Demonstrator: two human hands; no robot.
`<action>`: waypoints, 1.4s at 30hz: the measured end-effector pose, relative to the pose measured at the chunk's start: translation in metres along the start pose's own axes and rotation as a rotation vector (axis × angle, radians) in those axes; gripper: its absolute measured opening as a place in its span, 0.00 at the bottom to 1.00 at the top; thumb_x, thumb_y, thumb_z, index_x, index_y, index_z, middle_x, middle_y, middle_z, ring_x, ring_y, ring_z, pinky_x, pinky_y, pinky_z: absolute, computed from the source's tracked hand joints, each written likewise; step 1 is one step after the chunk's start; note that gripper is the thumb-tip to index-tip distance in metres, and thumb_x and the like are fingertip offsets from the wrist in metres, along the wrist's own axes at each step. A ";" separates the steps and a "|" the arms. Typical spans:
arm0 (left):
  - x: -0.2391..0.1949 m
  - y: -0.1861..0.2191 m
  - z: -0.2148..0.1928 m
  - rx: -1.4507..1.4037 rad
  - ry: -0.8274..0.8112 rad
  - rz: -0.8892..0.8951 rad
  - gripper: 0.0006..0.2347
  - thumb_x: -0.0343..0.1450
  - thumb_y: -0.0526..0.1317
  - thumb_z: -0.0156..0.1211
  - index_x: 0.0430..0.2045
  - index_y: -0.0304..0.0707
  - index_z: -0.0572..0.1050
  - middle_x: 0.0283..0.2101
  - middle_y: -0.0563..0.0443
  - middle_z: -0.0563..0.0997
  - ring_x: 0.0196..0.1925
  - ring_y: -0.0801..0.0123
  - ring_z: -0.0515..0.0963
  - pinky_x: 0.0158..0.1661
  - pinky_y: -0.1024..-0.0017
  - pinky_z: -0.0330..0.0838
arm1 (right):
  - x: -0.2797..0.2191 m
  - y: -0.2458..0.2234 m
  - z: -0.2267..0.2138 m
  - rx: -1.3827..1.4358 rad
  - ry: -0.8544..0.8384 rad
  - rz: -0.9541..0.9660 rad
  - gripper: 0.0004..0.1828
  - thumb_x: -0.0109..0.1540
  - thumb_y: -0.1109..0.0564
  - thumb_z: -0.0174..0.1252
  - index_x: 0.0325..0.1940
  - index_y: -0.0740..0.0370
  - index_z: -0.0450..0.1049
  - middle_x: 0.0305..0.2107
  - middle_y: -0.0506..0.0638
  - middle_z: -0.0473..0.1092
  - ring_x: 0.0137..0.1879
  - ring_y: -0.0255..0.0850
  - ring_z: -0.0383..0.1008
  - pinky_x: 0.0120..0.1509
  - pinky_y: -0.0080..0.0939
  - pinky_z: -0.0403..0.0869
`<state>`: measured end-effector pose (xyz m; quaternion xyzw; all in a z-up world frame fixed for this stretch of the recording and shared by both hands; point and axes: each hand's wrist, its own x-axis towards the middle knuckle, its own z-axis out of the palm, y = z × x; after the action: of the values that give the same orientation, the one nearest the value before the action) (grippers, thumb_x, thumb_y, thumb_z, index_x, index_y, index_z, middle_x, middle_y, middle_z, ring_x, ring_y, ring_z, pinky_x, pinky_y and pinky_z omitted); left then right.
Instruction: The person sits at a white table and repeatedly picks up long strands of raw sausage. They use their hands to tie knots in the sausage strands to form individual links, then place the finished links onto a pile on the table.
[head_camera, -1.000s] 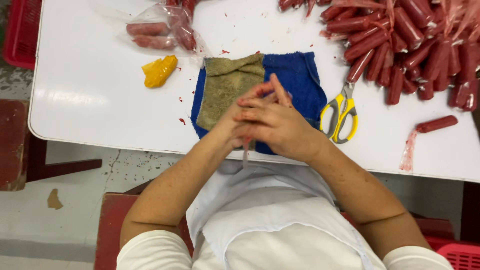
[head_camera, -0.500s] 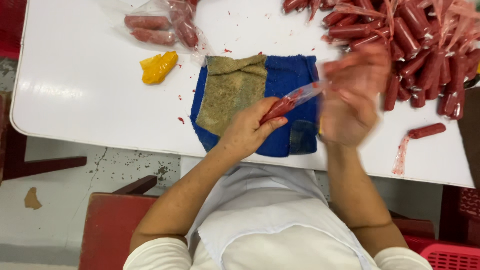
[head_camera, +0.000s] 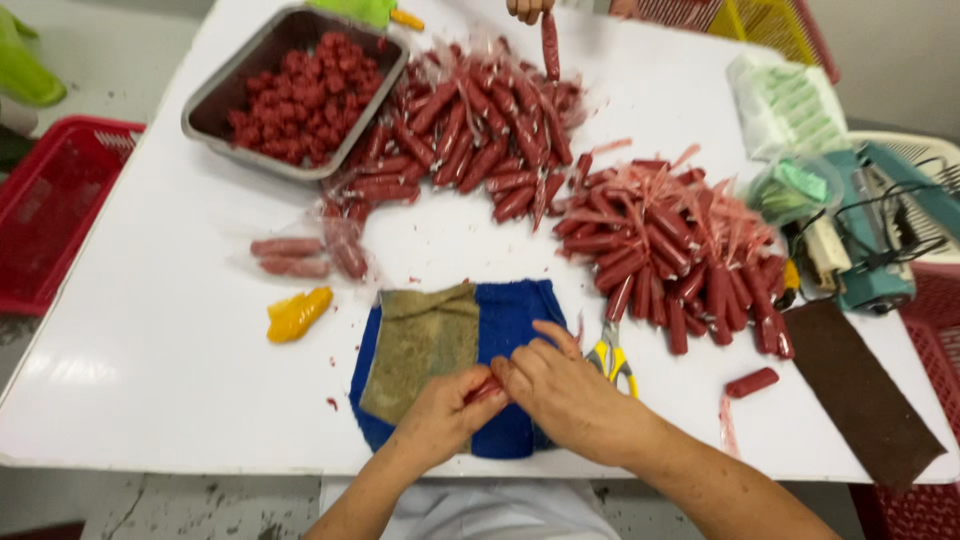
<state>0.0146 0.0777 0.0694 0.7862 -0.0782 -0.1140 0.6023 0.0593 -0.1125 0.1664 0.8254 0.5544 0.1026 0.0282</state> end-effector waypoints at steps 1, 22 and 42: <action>-0.002 0.001 -0.001 -0.008 -0.006 -0.010 0.14 0.72 0.48 0.60 0.19 0.46 0.66 0.21 0.62 0.66 0.26 0.77 0.64 0.29 0.72 0.61 | 0.002 -0.001 -0.001 0.034 -0.028 -0.002 0.14 0.63 0.62 0.46 0.52 0.66 0.68 0.30 0.52 0.63 0.36 0.50 0.66 0.70 0.64 0.60; -0.003 0.035 -0.083 0.023 -0.403 -0.084 0.33 0.62 0.44 0.66 0.64 0.49 0.62 0.33 0.49 0.83 0.34 0.62 0.80 0.36 0.70 0.72 | 0.027 0.083 0.010 -0.081 0.220 -0.387 0.06 0.72 0.54 0.48 0.46 0.52 0.72 0.47 0.46 0.72 0.68 0.47 0.69 0.73 0.85 0.45; -0.014 0.009 -0.119 -0.381 0.092 0.090 0.10 0.74 0.43 0.57 0.42 0.41 0.82 0.29 0.61 0.79 0.29 0.79 0.71 0.32 0.81 0.63 | 0.318 0.179 0.090 0.486 0.971 -0.056 0.01 0.63 0.64 0.52 0.37 0.61 0.67 0.33 0.59 0.63 0.40 0.54 0.60 0.49 0.60 0.61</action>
<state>0.0337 0.1899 0.1092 0.6580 -0.0628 -0.0637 0.7477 0.3558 0.1182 0.1511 0.6510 0.5331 0.3401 -0.4200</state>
